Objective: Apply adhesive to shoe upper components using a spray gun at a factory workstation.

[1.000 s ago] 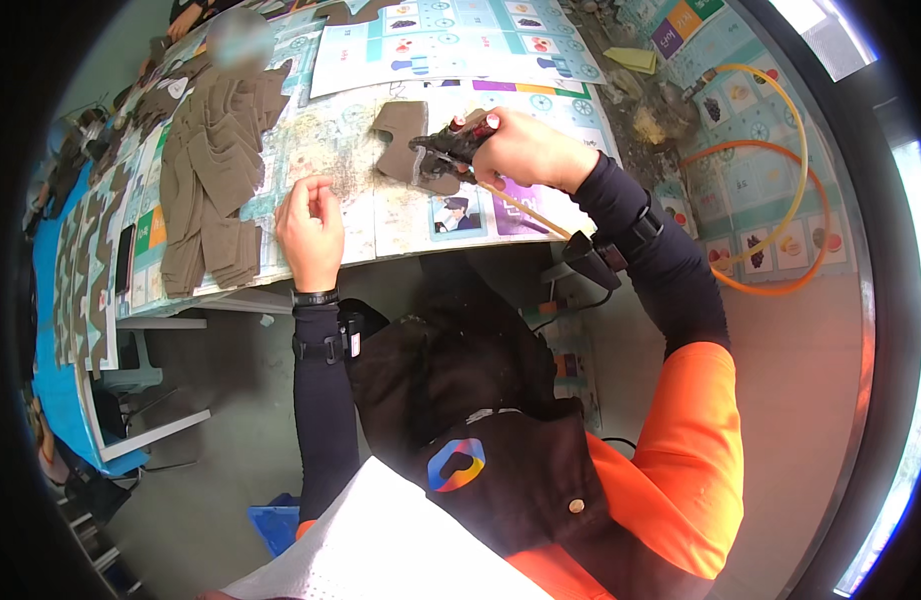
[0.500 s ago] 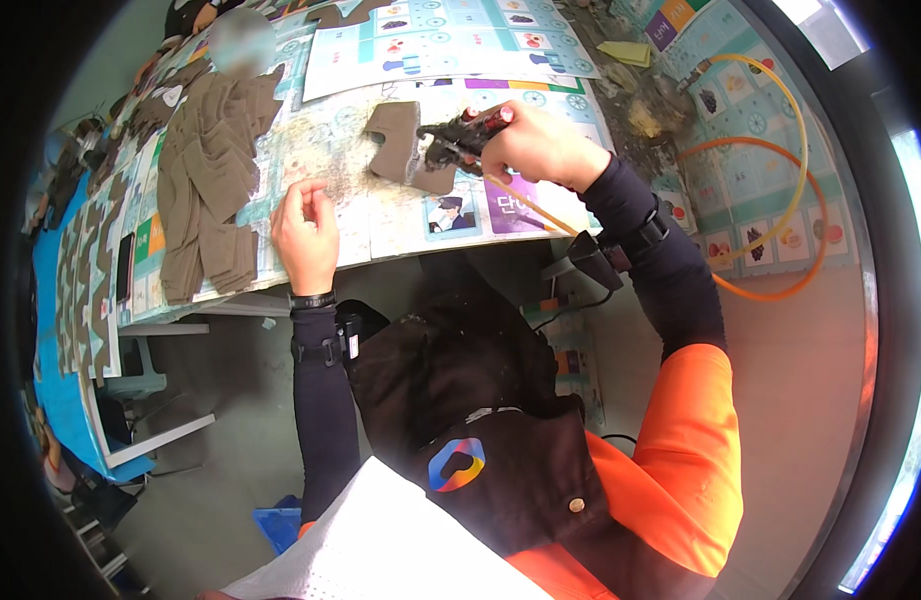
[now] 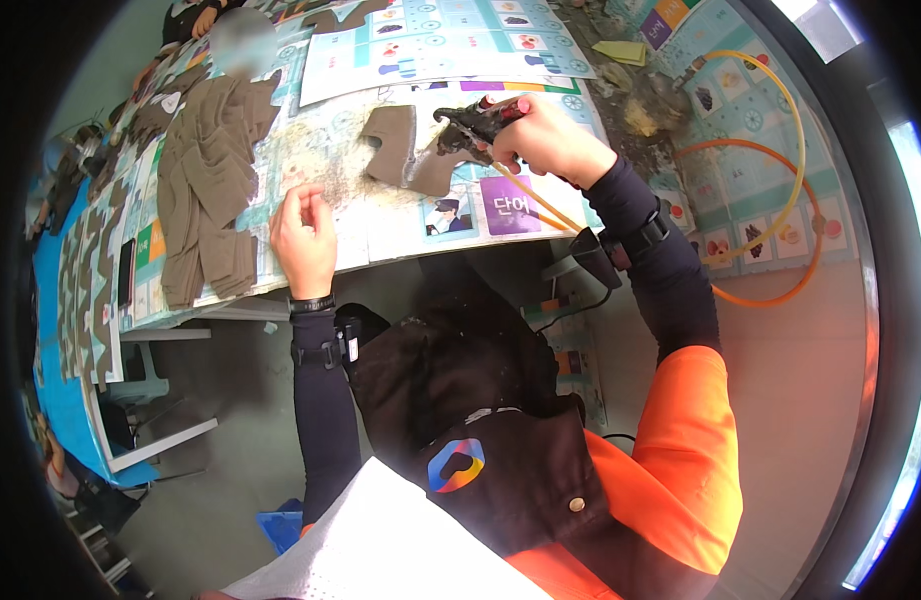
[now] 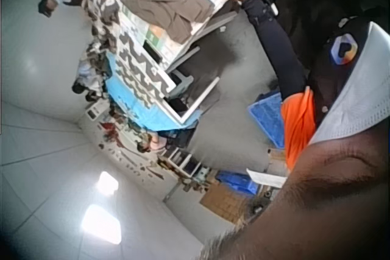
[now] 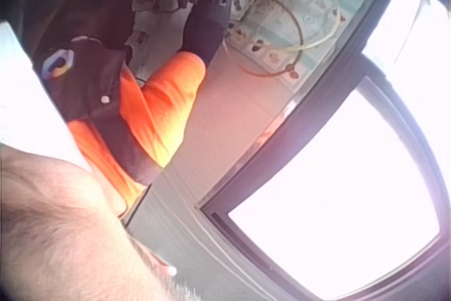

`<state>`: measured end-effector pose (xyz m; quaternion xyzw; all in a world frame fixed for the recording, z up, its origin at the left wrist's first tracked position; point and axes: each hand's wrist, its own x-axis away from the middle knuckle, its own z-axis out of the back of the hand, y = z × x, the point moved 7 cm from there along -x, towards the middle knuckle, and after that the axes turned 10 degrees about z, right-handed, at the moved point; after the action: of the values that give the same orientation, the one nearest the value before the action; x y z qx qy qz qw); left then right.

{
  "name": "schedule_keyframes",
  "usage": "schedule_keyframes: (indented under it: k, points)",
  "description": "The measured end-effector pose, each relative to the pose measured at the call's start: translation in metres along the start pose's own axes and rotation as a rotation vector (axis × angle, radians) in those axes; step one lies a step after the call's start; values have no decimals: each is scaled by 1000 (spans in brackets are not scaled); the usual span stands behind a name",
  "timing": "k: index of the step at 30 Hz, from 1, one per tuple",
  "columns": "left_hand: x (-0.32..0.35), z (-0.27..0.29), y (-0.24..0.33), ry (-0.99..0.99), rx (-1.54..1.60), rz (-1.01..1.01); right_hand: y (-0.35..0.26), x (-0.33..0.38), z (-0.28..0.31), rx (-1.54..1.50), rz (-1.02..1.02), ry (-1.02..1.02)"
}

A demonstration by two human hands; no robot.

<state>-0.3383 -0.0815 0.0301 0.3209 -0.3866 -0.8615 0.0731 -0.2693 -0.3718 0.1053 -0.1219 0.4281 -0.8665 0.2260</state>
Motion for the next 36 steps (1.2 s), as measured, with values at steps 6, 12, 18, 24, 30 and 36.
schedule_keyframes:
  k: [6,12,18,24,30,36]
  points:
    - [0,-1,0,7,10,-12,5,4,10,-103,-98,115]
    - [0,0,0,6,-18,-20,10,6,17,-114,-118,121]
    - [0,-1,1,-9,-34,-11,15,7,27,-110,-126,164]
    - [1,0,5,18,-35,-31,23,8,36,-136,-141,233]
    - [1,-1,4,9,-29,-5,28,9,42,-126,-137,273]
    - [1,-4,3,-5,-26,11,27,18,30,-230,-180,172]
